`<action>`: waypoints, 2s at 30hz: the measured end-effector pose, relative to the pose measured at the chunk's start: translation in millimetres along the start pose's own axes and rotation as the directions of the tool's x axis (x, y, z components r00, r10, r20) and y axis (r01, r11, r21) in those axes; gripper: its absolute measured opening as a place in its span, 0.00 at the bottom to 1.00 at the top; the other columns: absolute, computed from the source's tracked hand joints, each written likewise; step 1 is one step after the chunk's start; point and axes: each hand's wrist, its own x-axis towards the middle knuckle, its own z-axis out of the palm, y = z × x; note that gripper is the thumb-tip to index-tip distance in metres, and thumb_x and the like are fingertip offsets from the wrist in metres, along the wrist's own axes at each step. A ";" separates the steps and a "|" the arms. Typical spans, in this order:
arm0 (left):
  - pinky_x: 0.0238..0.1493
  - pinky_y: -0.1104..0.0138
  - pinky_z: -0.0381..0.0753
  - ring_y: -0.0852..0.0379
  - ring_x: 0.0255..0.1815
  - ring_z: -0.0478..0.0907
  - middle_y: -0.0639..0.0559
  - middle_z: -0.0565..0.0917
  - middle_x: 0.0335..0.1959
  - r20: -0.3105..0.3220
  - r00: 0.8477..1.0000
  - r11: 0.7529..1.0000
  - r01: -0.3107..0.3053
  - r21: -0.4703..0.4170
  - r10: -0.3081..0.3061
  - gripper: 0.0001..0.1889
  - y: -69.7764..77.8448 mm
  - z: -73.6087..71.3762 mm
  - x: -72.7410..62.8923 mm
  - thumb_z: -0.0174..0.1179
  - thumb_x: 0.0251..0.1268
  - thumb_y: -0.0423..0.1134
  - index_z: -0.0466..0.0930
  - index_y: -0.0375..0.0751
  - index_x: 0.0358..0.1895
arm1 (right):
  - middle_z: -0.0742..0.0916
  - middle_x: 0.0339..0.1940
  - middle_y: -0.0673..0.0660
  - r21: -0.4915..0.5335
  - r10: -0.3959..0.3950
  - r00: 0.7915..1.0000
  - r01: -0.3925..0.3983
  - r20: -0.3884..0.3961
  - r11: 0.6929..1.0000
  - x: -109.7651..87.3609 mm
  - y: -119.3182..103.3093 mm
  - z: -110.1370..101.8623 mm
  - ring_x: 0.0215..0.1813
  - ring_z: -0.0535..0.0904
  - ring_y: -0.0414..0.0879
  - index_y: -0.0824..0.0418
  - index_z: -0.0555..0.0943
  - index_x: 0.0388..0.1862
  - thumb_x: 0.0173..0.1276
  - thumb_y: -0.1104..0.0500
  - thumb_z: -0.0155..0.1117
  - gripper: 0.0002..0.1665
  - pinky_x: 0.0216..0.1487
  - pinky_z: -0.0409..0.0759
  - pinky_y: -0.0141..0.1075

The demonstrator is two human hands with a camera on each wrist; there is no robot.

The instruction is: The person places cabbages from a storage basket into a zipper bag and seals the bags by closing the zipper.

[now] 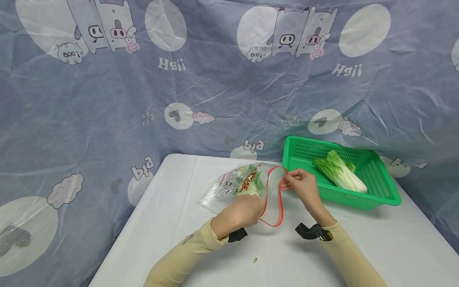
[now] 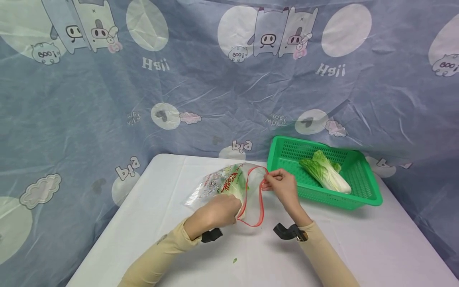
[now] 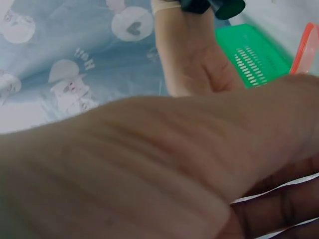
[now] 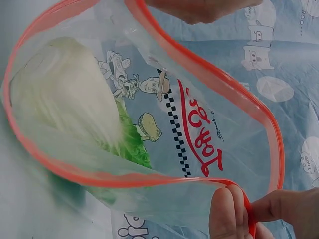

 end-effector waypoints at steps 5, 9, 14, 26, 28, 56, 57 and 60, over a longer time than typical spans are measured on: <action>0.19 0.67 0.69 0.63 0.19 0.69 0.59 0.76 0.16 -0.037 0.999 0.996 0.019 -0.085 -0.023 0.16 -13.7 -7.0 -2.2 0.67 0.50 0.32 0.70 0.49 0.14 | 0.87 0.26 0.50 -0.020 0.014 1.000 -0.014 -0.002 1.000 0.8 -1.7 -2.2 0.28 0.86 0.42 0.71 0.73 0.48 0.67 0.58 0.64 0.19 0.36 0.85 0.38; 0.21 0.69 0.70 0.63 0.18 0.69 0.60 0.76 0.14 -0.085 0.996 0.989 0.021 -0.149 -0.034 0.15 -26.0 -15.6 -8.5 0.68 0.47 0.32 0.73 0.48 0.12 | 0.87 0.27 0.49 -0.035 0.007 1.000 -0.007 0.004 0.999 1.3 -3.7 -4.7 0.28 0.85 0.41 0.72 0.74 0.49 0.67 0.57 0.64 0.21 0.36 0.85 0.38; 0.25 0.72 0.69 0.64 0.21 0.70 0.62 0.75 0.15 -0.087 0.995 0.963 0.032 -0.266 -0.057 0.12 -40.7 -23.6 -15.6 0.70 0.48 0.34 0.78 0.47 0.15 | 0.86 0.27 0.48 -0.059 -0.031 1.000 0.031 0.002 0.998 2.6 -6.5 -9.0 0.29 0.85 0.41 0.71 0.75 0.49 0.67 0.56 0.64 0.20 0.36 0.85 0.38; 0.27 0.70 0.73 0.62 0.22 0.72 0.54 0.82 0.23 -0.212 0.947 0.844 0.100 -0.526 -0.244 0.05 -87.7 -40.8 -26.4 0.66 0.59 0.34 0.85 0.41 0.26 | 0.88 0.31 0.50 -0.058 -0.111 0.990 0.117 0.089 0.991 1.8 -35.7 -24.8 0.35 0.87 0.47 0.72 0.77 0.48 0.70 0.52 0.61 0.22 0.40 0.85 0.37; 0.27 0.70 0.73 0.61 0.23 0.73 0.54 0.82 0.23 -0.228 0.928 0.813 0.119 -0.570 -0.295 0.05 -95.1 -40.6 -24.7 0.66 0.60 0.34 0.85 0.40 0.27 | 0.89 0.32 0.52 -0.029 -0.109 0.987 0.113 0.116 0.993 1.2 -41.4 -26.8 0.38 0.87 0.48 0.73 0.76 0.49 0.71 0.53 0.60 0.22 0.42 0.84 0.36; 0.34 0.65 0.80 0.54 0.31 0.81 0.46 0.85 0.32 -0.511 0.586 0.634 0.006 -0.773 -0.629 0.07 -138.6 -28.5 -10.2 0.66 0.61 0.38 0.85 0.37 0.36 | 0.87 0.32 0.51 0.042 -0.168 0.979 0.164 0.115 0.986 12.7 -89.4 -22.0 0.34 0.86 0.42 0.72 0.75 0.53 0.69 0.56 0.62 0.22 0.40 0.84 0.34; 0.34 0.64 0.80 0.53 0.32 0.82 0.46 0.85 0.33 -0.518 0.579 0.636 0.002 -0.771 -0.630 0.08 -139.0 -28.8 -10.4 0.66 0.62 0.38 0.85 0.36 0.36 | 0.87 0.33 0.51 0.032 -0.169 0.979 0.166 0.111 0.986 12.7 -90.8 -21.8 0.34 0.86 0.42 0.71 0.75 0.53 0.69 0.56 0.62 0.22 0.41 0.84 0.34; 0.36 0.64 0.81 0.52 0.34 0.82 0.45 0.85 0.35 -0.533 0.554 0.637 -0.007 -0.771 -0.639 0.08 -141.1 -29.6 -11.3 0.66 0.61 0.38 0.85 0.36 0.37 | 0.87 0.34 0.51 0.008 -0.177 0.979 0.177 0.104 0.984 12.9 -93.6 -21.0 0.35 0.85 0.42 0.71 0.75 0.54 0.70 0.54 0.61 0.22 0.42 0.84 0.34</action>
